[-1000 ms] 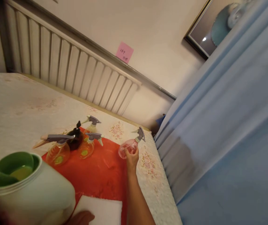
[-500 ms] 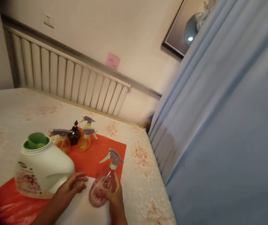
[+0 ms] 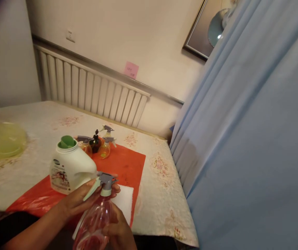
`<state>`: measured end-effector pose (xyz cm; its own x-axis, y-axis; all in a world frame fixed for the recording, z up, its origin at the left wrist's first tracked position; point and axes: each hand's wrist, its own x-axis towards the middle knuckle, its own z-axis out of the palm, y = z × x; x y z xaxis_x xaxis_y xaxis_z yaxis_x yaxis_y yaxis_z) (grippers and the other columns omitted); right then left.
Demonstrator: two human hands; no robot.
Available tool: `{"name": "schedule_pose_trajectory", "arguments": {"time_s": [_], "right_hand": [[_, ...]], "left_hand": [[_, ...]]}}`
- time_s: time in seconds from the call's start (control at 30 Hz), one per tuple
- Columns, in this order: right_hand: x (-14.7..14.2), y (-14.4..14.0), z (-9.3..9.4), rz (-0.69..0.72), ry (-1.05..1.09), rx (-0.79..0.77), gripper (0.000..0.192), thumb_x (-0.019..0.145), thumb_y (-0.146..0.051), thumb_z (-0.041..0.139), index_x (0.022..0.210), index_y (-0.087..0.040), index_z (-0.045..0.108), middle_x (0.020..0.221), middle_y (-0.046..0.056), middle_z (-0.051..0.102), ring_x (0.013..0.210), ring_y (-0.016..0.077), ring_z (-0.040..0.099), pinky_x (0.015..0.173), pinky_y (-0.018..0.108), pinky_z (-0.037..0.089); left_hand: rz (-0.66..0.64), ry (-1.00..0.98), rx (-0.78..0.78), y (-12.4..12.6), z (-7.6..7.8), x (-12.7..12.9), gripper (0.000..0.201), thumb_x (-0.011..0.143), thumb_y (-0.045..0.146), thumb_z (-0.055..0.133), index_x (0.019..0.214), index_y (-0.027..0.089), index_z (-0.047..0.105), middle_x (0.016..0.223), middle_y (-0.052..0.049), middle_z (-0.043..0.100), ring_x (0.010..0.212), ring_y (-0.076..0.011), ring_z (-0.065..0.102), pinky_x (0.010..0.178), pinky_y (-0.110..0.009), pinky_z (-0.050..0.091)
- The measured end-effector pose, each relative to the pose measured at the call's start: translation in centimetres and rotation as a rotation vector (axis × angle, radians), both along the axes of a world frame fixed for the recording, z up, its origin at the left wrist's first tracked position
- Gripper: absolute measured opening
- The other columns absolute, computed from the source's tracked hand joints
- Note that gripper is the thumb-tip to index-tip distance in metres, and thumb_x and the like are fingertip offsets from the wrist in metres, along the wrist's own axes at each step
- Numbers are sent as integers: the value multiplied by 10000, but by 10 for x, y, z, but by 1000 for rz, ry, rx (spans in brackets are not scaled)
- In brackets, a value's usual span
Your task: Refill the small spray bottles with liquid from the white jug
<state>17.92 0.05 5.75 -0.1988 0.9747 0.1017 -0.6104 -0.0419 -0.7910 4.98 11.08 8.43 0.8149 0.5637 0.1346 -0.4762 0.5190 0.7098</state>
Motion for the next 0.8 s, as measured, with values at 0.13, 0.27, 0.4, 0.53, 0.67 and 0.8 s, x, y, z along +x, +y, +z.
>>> {"name": "schedule_pose_trajectory", "arguments": {"time_s": [0.13,0.27,0.4,0.53,0.67,0.8], "right_hand": [[-5,-7,-4,48,9,-38,601,528,-199,765,1119,-145,665,921,60,722,824,236,672,766,314,508],[-6,-10,-12,22,-32,-17,619,541,-274,799,1128,-146,649,930,71,719,786,225,674,726,304,503],[-6,-11,-18,-102,-117,-12,624,541,-339,835,1109,-158,649,944,73,717,833,248,675,782,352,504],[-5,-13,-16,-163,-151,-8,694,506,-362,866,1133,-159,649,983,73,709,876,258,662,802,360,490],[-2,-18,-12,-137,-118,3,715,516,-364,862,1161,-145,644,990,81,715,882,257,665,754,323,479],[-5,-22,-10,-138,-101,25,719,511,-344,865,1172,-163,644,1070,82,711,975,281,653,853,367,479]], "left_hand": [[-38,-63,35,-8,5,-5,399,767,242,770,1145,170,666,899,-82,753,896,-250,696,837,-368,499],[48,54,8,-14,7,-3,319,746,167,762,1042,186,644,797,-52,738,777,-193,696,689,-264,483],[362,234,52,-27,13,8,352,700,188,796,999,205,611,795,3,709,665,-126,641,571,-193,421],[411,238,95,-36,19,6,466,669,233,830,1075,215,602,878,3,707,699,-123,623,617,-207,430],[235,196,94,-32,23,-8,553,727,307,794,1217,200,560,967,-56,705,851,-192,649,745,-283,458],[307,280,139,-31,24,-10,667,656,264,837,1247,211,533,872,-11,684,744,-156,601,693,-265,438]]}}
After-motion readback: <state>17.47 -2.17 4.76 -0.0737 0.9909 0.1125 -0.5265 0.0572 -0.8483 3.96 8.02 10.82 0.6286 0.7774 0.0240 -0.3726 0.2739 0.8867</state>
